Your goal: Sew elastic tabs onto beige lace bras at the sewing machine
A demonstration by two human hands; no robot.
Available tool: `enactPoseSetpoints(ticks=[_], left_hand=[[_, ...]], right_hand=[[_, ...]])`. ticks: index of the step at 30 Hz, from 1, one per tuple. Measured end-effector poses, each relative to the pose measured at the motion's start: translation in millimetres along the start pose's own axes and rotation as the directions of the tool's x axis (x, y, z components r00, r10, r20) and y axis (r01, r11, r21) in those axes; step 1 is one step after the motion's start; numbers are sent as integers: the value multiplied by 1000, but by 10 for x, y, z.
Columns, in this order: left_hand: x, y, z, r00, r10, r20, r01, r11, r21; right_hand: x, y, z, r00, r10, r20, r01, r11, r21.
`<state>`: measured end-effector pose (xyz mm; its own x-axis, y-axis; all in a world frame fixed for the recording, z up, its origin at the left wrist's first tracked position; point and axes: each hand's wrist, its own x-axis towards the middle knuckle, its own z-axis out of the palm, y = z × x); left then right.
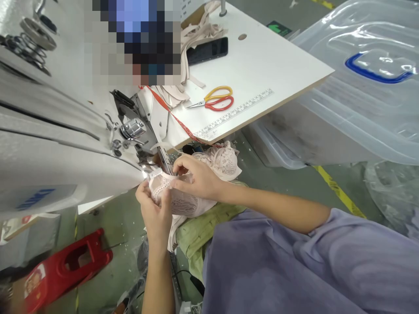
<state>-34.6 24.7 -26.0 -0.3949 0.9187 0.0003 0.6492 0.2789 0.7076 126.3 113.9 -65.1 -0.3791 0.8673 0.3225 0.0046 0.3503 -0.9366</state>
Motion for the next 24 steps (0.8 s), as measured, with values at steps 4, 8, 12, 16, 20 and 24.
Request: enactPoseSetpoints(ticks=[4, 8, 12, 16, 20, 24], left_hand=[[-22, 13, 11, 997, 25, -76, -16, 993, 121], [-25, 19, 11, 993, 66, -98, -51, 987, 154], [-40, 22, -3, 989, 90, -115, -72, 986, 151], [-59, 0, -39, 989, 84, -118, -82, 996, 22], [-34, -35, -99, 998, -10, -68, -5, 974, -228], [-13, -16, -159, 992, -126, 7, 116, 889, -443]], right_hand=[[-40, 5, -8, 1000, 13, 8, -13, 1000, 10], [-72, 3, -33, 1000, 24, 17, -24, 1000, 7], [-99, 37, -71, 999, 22, 27, -22, 1000, -16], [-147, 132, -131, 996, 27, 90, -20, 997, -79], [-226, 239, -221, 982, 56, 179, -27, 986, -165], [-261, 185, -285, 964, 138, 229, -104, 983, -154]])
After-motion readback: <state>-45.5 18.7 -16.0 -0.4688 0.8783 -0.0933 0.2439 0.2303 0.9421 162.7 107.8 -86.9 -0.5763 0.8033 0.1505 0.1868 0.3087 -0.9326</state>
